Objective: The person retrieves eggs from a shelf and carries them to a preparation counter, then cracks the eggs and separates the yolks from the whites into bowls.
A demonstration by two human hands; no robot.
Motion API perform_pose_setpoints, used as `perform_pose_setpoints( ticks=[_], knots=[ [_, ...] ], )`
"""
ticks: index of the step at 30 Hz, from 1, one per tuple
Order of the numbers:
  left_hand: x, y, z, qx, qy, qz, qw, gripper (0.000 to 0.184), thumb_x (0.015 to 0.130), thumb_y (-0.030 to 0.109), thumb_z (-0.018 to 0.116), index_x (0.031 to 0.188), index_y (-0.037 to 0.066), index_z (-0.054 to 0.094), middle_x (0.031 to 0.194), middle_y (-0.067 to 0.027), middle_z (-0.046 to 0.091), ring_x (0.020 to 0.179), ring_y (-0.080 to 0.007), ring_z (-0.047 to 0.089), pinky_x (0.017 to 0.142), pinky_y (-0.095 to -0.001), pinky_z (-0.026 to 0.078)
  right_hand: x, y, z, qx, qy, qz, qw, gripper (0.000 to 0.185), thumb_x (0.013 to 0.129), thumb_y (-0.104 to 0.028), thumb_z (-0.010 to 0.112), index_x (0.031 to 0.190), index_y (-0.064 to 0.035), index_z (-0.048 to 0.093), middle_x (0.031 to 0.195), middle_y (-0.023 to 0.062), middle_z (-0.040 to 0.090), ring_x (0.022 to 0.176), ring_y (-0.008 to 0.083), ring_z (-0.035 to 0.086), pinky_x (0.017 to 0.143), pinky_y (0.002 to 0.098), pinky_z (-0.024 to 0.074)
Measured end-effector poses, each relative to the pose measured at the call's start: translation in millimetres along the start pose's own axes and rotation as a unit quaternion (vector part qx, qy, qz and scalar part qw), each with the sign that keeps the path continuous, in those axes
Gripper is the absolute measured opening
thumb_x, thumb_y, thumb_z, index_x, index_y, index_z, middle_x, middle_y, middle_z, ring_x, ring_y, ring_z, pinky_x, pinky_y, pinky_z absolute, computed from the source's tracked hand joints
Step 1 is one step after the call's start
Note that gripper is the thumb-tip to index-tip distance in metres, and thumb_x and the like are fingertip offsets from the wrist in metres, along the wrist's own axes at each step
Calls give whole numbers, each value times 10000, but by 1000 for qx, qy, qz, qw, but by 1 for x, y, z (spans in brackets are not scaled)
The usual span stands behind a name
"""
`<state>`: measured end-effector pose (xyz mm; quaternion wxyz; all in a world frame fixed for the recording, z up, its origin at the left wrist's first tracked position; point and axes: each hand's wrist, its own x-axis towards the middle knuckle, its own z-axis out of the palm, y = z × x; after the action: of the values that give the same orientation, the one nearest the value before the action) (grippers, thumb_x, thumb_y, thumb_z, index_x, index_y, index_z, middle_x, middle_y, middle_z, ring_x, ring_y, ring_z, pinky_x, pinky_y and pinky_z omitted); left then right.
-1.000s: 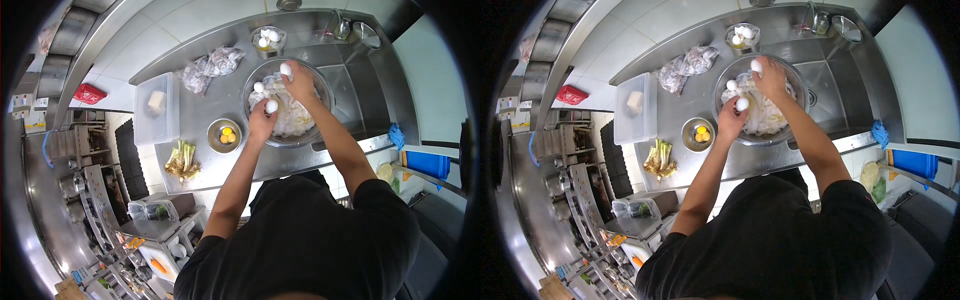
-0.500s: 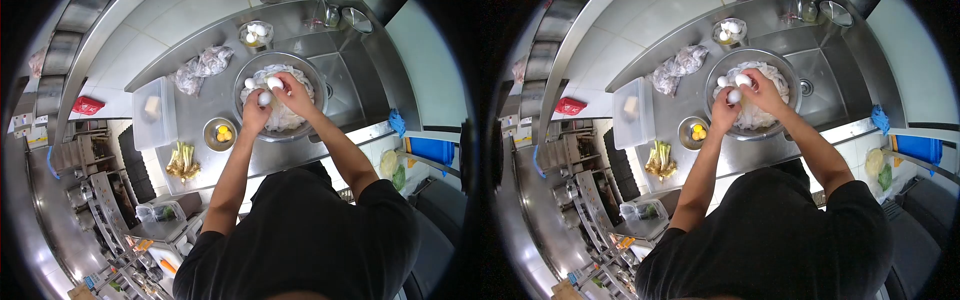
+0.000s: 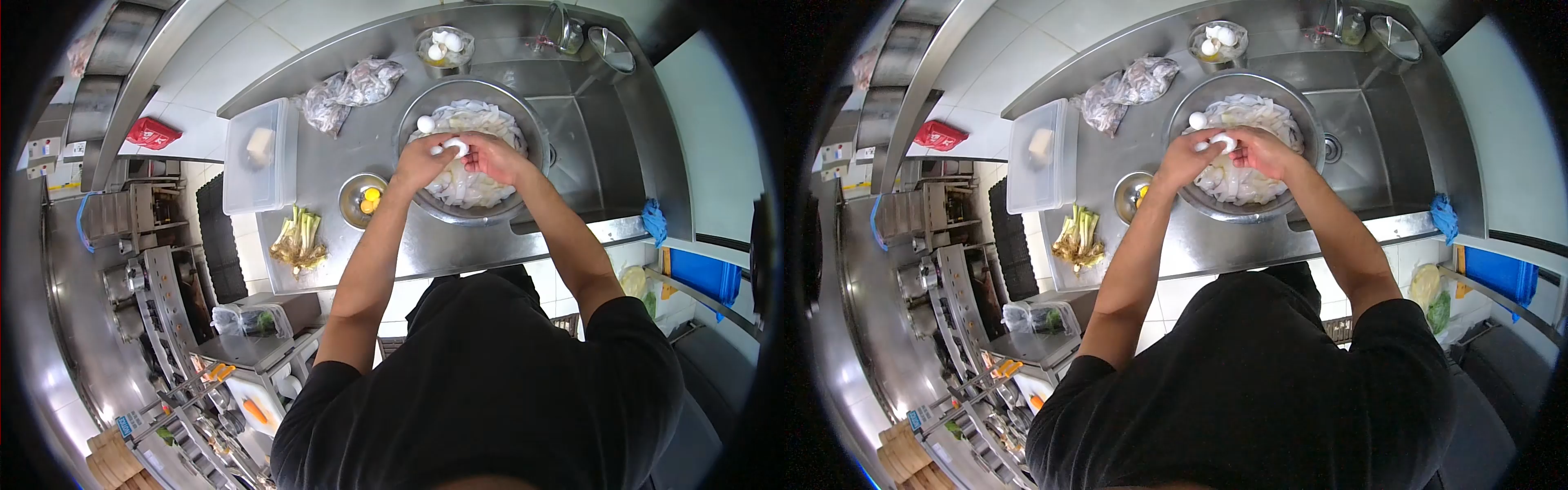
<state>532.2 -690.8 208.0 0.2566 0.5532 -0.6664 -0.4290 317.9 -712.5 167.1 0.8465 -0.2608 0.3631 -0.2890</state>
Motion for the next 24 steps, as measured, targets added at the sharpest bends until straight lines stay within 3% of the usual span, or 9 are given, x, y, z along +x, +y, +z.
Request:
perform_pose_setpoints(
  ticks=[3,7,11,19,24],
  knots=[
    [4,-13,7,12,23,-39,999,441,895,330,731,1246,64,704,1077,-155,743,969,-223,707,860,-320,533,-9,1,17,-118,57,-44,990,299,981,-211,647,1245,-72,624,976,3,628,857,91,597,771,276,532],
    [9,-34,19,-35,8,-98,995,469,881,334,735,1249,44,706,851,-92,738,695,-142,676,646,-291,536,-6,9,9,-172,48,-60,982,376,967,-149,644,1327,-50,594,996,12,631,856,83,605,765,256,540],
    [9,-37,26,-42,25,-98,994,475,874,312,732,1248,21,702,748,-51,695,589,-87,606,547,-258,492,-2,14,6,-215,61,-66,972,402,960,-126,610,1348,-24,591,982,23,633,822,87,604,722,249,536],
    [21,-57,34,-73,39,-117,990,434,871,248,713,1241,21,705,838,-76,716,638,-90,624,582,-260,512,2,12,3,-261,76,-91,958,396,930,-89,593,1317,-13,619,927,17,643,742,81,577,654,248,494],
    [23,-52,33,-40,57,-65,995,418,865,242,709,1226,31,708,962,-101,746,825,-146,692,745,-287,550,20,15,-6,-380,79,-155,909,416,893,-56,585,1306,-41,631,942,51,671,738,99,596,658,269,496]
  ],
)
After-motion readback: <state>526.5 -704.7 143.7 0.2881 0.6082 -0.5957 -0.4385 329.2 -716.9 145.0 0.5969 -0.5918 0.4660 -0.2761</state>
